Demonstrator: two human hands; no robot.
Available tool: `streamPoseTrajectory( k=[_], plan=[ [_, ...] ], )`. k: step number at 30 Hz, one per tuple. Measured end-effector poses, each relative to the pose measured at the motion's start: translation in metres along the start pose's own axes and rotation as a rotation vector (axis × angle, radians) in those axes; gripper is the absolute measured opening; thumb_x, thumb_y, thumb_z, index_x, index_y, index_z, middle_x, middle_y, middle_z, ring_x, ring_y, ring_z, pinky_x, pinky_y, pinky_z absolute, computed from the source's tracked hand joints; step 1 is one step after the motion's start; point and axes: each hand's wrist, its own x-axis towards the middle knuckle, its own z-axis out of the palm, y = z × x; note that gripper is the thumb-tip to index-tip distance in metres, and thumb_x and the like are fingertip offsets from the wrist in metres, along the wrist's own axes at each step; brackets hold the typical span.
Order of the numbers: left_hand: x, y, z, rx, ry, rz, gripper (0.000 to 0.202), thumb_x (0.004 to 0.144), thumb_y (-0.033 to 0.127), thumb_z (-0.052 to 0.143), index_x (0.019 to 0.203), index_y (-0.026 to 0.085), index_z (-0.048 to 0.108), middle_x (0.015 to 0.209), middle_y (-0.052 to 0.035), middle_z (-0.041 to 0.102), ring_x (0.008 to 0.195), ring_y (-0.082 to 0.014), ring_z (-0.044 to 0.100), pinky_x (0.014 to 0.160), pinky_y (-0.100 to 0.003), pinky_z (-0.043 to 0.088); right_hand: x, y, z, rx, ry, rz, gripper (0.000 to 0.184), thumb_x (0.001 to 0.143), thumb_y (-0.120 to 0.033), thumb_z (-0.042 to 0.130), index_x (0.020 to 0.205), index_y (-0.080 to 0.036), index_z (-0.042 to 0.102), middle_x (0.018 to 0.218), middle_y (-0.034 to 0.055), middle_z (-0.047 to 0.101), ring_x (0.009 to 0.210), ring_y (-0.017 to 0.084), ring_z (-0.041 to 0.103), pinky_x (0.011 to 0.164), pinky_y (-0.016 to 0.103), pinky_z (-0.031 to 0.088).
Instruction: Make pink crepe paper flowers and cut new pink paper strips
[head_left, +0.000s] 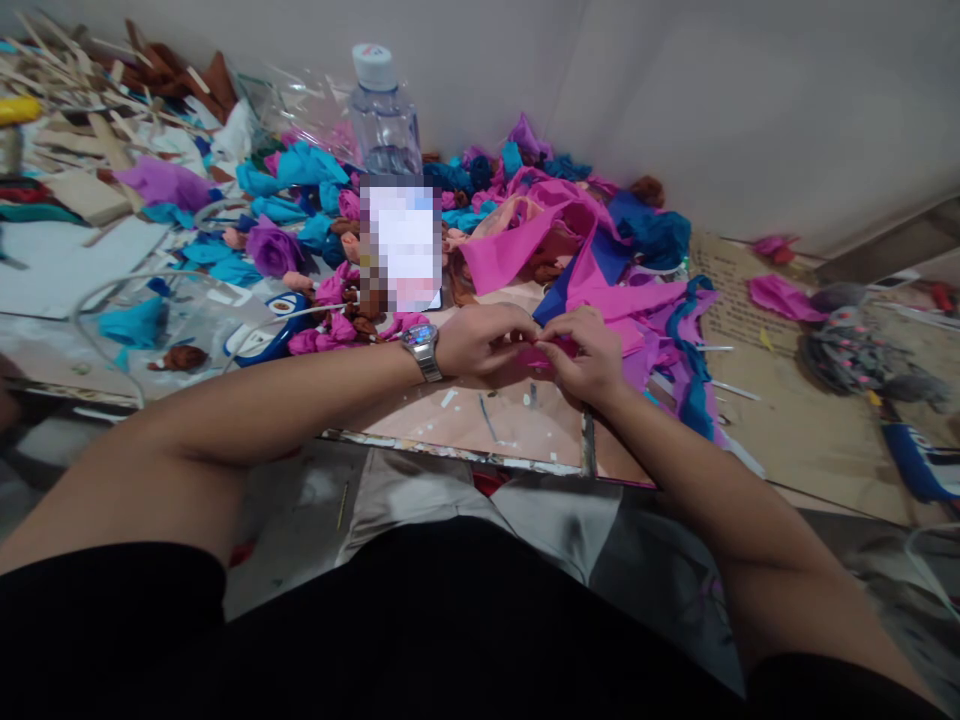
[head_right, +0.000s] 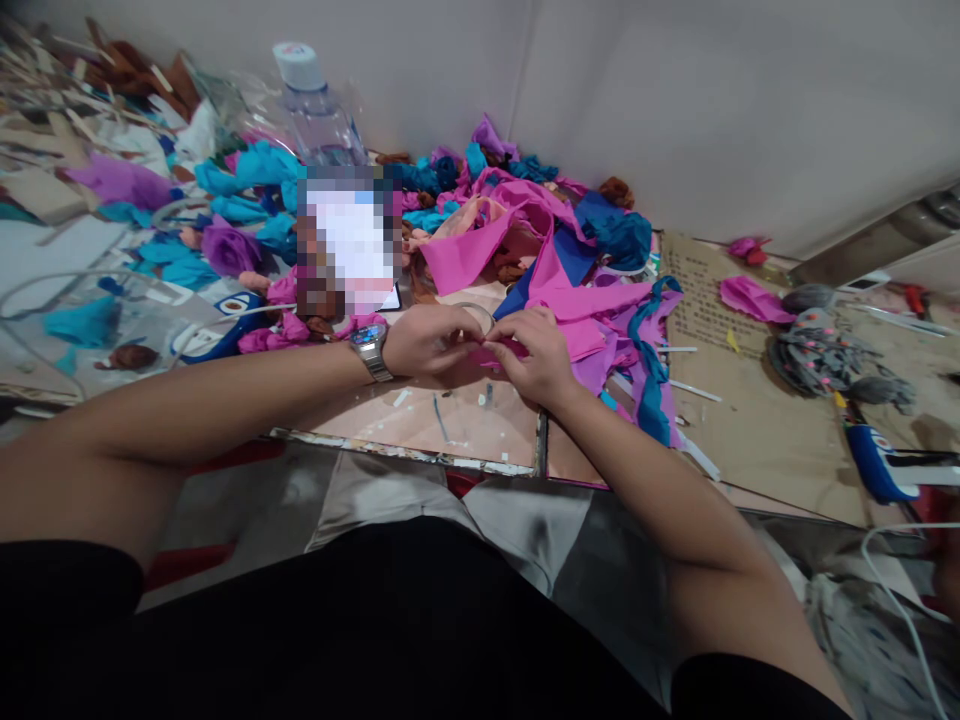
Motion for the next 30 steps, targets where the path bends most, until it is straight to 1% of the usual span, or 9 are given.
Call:
streamPoseTrajectory(
  k=[4, 8, 15, 19, 22, 26, 30],
  plan=[
    [0.0025, 0.0040, -0.0036, -0.018, -0.005, 0.001, 0.024, 0.104, 0.038, 0.062, 0.107, 0.018, 0.075, 0.086, -0.0061, 0.080, 0.069, -0.0127, 0.070, 0.063, -0.023, 0.051, -0.0005, 0.0007, 0.0007, 0.003, -0.001, -0.007, 0.017, 0.100, -0.042, 0.074, 0.092, -0.028, 0.073, 0.090, 0.0028, 0.082, 0.086, 0.025, 0.076, 0.093, 0.048, 0.053],
    [0.0050, 0.0072, -0.0065, -0.032, 0.007, 0.028, 0.020, 0.102, 0.035, 0.064, 0.104, 0.018, 0.075, 0.084, -0.0046, 0.079, 0.065, -0.0114, 0.069, 0.061, -0.022, 0.050, -0.0002, 0.0012, 0.0015, 0.023, 0.019, -0.040, 0.015, 0.100, -0.041, 0.075, 0.093, -0.027, 0.073, 0.089, 0.0023, 0.081, 0.085, 0.024, 0.075, 0.091, 0.047, 0.053],
    [0.0044, 0.0075, -0.0076, -0.046, 0.032, 0.060, 0.019, 0.102, 0.034, 0.066, 0.102, 0.018, 0.076, 0.084, -0.0043, 0.081, 0.066, -0.0108, 0.071, 0.062, -0.021, 0.052, -0.0003, 0.0015, 0.0015, -0.001, 0.004, -0.018, 0.018, 0.100, -0.045, 0.075, 0.093, -0.028, 0.074, 0.089, 0.0023, 0.082, 0.086, 0.025, 0.075, 0.091, 0.048, 0.053],
    [0.0032, 0.0057, -0.0072, -0.080, 0.048, 0.018, 0.020, 0.103, 0.036, 0.066, 0.105, 0.018, 0.077, 0.090, -0.0062, 0.083, 0.071, -0.0117, 0.075, 0.063, -0.021, 0.054, 0.0005, 0.0006, -0.0001, -0.001, 0.013, -0.031, 0.015, 0.100, -0.042, 0.075, 0.097, -0.028, 0.075, 0.091, 0.0024, 0.082, 0.087, 0.024, 0.076, 0.088, 0.046, 0.053],
    [0.0023, 0.0047, -0.0068, -0.076, 0.044, -0.001, 0.020, 0.104, 0.033, 0.064, 0.109, 0.018, 0.076, 0.093, -0.0073, 0.083, 0.076, -0.0135, 0.077, 0.067, -0.022, 0.056, 0.0007, 0.0002, -0.0007, -0.005, 0.003, -0.029, 0.014, 0.100, -0.041, 0.076, 0.098, -0.027, 0.076, 0.092, 0.0024, 0.083, 0.086, 0.024, 0.077, 0.088, 0.045, 0.054],
    [0.0020, 0.0043, -0.0059, -0.049, 0.067, -0.006, 0.019, 0.104, 0.033, 0.064, 0.107, 0.018, 0.074, 0.089, -0.0066, 0.081, 0.073, -0.0131, 0.075, 0.065, -0.022, 0.054, 0.0000, 0.0002, -0.0002, 0.008, 0.000, -0.057, 0.012, 0.099, -0.039, 0.078, 0.100, -0.027, 0.077, 0.093, 0.0025, 0.084, 0.086, 0.023, 0.077, 0.086, 0.043, 0.054],
    [0.0020, 0.0036, -0.0044, -0.044, 0.105, -0.012, 0.022, 0.104, 0.038, 0.066, 0.103, 0.017, 0.071, 0.086, -0.0056, 0.079, 0.071, -0.0122, 0.074, 0.064, -0.022, 0.053, -0.0006, -0.0013, 0.0000, 0.009, -0.021, -0.044, 0.013, 0.100, -0.040, 0.077, 0.099, -0.027, 0.077, 0.093, 0.0025, 0.084, 0.086, 0.023, 0.077, 0.085, 0.043, 0.055]
  ],
)
